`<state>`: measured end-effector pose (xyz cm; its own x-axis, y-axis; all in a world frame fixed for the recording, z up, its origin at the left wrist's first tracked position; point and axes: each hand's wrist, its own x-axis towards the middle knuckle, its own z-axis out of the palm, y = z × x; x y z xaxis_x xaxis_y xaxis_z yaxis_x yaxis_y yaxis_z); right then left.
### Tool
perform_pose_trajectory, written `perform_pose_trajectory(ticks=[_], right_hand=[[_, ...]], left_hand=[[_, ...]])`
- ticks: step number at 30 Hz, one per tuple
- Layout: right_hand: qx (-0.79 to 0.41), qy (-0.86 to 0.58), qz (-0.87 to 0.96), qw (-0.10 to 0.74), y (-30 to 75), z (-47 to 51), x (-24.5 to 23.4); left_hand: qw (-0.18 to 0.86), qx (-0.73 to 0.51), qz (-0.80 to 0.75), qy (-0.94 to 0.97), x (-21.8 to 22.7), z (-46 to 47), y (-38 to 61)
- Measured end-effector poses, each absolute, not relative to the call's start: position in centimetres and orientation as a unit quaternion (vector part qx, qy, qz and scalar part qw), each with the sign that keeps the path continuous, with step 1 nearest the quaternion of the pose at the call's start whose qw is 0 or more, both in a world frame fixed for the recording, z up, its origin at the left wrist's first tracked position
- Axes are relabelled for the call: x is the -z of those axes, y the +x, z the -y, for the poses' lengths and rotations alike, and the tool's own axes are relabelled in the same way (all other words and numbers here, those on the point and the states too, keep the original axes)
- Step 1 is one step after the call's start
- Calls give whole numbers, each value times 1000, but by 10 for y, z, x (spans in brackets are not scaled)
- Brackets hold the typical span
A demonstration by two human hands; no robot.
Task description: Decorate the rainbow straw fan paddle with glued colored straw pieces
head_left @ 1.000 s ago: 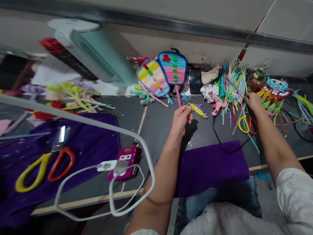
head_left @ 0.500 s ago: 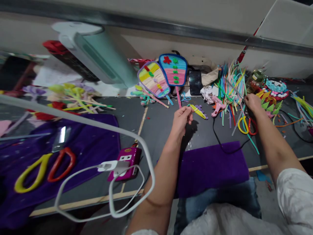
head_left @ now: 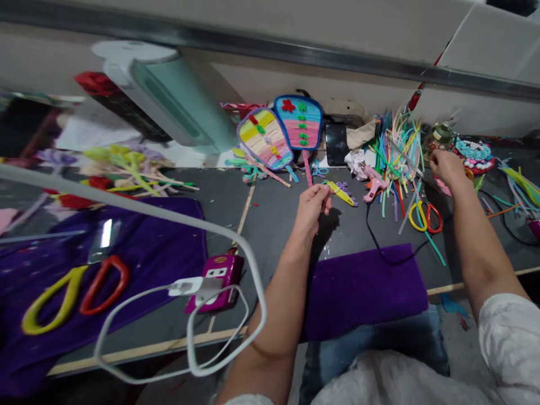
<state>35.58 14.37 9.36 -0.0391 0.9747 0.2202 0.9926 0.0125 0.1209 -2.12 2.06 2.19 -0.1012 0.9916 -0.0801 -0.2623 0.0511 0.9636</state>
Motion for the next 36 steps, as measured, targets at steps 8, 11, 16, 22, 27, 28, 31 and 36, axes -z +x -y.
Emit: perform_pose_trajectory(ticks=[8, 11, 16, 22, 27, 28, 31, 36], right_hand=[[-205, -600, 698, 334, 305, -96, -129], [-440, -503, 638, 383, 261, -65, -124], [-625, -422, 561, 341, 196, -36, -94], [-640, -390, 571, 335, 152, -27, -59], [-482, -455, 656, 361, 177, -46, -55], [-391, -502, 669, 384, 193, -54, -57], [-121, -641, 660, 372, 252, -81, -61], [0, -751, 627, 207, 318, -117, -51]], left_hand=[[587, -548, -452, 390, -24, -20, -17], [614, -537, -424, 393, -24, -17, -11], [659, -534, -378, 371, -25, -12, -3], [649, -574, -379, 325, -25, -15, -6], [652, -582, -390, 289, -25, -19, -14], [653, -586, -389, 280, -26, -19, -15], [654, -597, -386, 259, -28, -20, -19], [652, -603, -388, 247, -30, -20, -20]])
